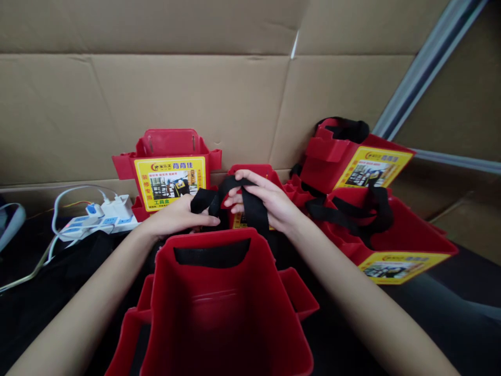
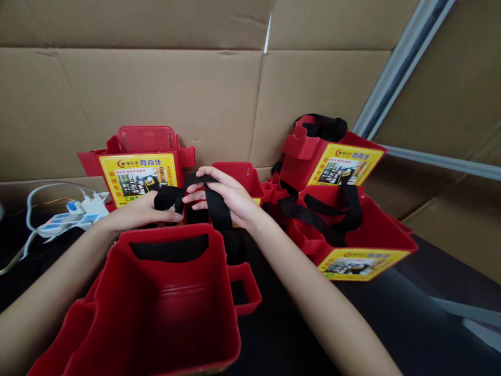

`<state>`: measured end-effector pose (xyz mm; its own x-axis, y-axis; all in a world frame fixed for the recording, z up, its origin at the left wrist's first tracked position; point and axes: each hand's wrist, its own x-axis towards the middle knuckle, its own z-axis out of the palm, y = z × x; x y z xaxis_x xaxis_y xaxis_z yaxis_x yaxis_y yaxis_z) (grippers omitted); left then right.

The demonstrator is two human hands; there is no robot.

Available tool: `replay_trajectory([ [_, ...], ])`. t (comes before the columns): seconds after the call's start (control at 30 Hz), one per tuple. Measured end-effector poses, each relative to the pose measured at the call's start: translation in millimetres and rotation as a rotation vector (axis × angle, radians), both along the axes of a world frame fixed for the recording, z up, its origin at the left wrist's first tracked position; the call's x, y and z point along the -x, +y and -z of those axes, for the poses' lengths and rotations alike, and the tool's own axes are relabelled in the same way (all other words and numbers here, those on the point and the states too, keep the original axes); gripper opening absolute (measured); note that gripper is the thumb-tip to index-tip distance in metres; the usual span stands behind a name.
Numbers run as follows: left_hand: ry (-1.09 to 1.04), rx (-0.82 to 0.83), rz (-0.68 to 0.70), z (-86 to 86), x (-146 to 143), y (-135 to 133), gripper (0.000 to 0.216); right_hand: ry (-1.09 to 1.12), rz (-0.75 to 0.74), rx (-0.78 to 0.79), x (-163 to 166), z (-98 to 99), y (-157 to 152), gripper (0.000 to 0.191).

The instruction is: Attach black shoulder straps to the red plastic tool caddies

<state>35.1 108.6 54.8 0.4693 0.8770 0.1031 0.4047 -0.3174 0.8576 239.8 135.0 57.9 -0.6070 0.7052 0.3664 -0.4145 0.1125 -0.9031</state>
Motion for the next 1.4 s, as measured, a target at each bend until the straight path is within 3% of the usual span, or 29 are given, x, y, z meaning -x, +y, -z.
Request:
replay_trajectory([
  [0.13,0.067,-0.064,-0.157,-7.9,10.9,-5.2,0.031,-0.107,0.197,-0.116,-12.5,-7.0,7.2,0.017],
  [0.3,0.176,-0.087,-0.175,-23.0,33.9,-12.5,0.033,-0.205,0.419,-0.267,-22.5,-14.0,12.2,0.016],
  [0.37,0.102,-0.076,-0.185,-25.9,40.3,-12.8,0.029,-0.303,0.540,-0.408,-26.3,-12.7,17.1,0.020],
  [0.43,-0.111,-0.050,-0.194,-27.1,41.8,-12.1,0.034,-0.492,0.605,-0.576,-30.0,-10.2,20.8,0.025],
  [0.57,-0.547,0.076,-0.158,-27.8,30.9,-12.6,0.029,-0.807,0.513,-0.875,-26.4,-7.6,11.1,0.049],
  [0.67,-0.571,0.233,-0.064,-27.4,19.0,-16.4,0.030,-0.734,0.394,-1.030,-8.0,-10.5,-5.4,0.069],
  [0.8,-0.529,0.342,0.045,-24.1,9.5,-19.0,0.019,-0.580,0.254,-1.151,18.5,-14.2,-8.6,0.049],
  [0.97,-0.488,0.304,0.018,-22.6,10.8,-15.9,0.015,-0.520,0.365,-1.087,25.9,-10.2,5.5,0.035],
  [1.07,-0.344,0.144,-0.081,-24.3,14.3,-14.9,0.019,-0.445,0.427,-0.864,26.3,-8.7,1.6,0.017],
  [1.17,-0.269,0.016,-0.181,-25.0,15.6,-15.2,0.019,-0.333,0.392,-0.578,29.6,-7.7,-6.4,0.020],
  [1.27,-0.186,-0.012,-0.247,-22.1,14.3,-15.7,0.026,-0.378,0.387,-0.454,33.1,-3.6,-9.3,0.015],
  [1.4,0.018,-0.200,-0.300,-14.5,11.4,-13.5,0.038,-0.515,0.315,-0.309,36.1,3.2,-5.8,0.012],
])
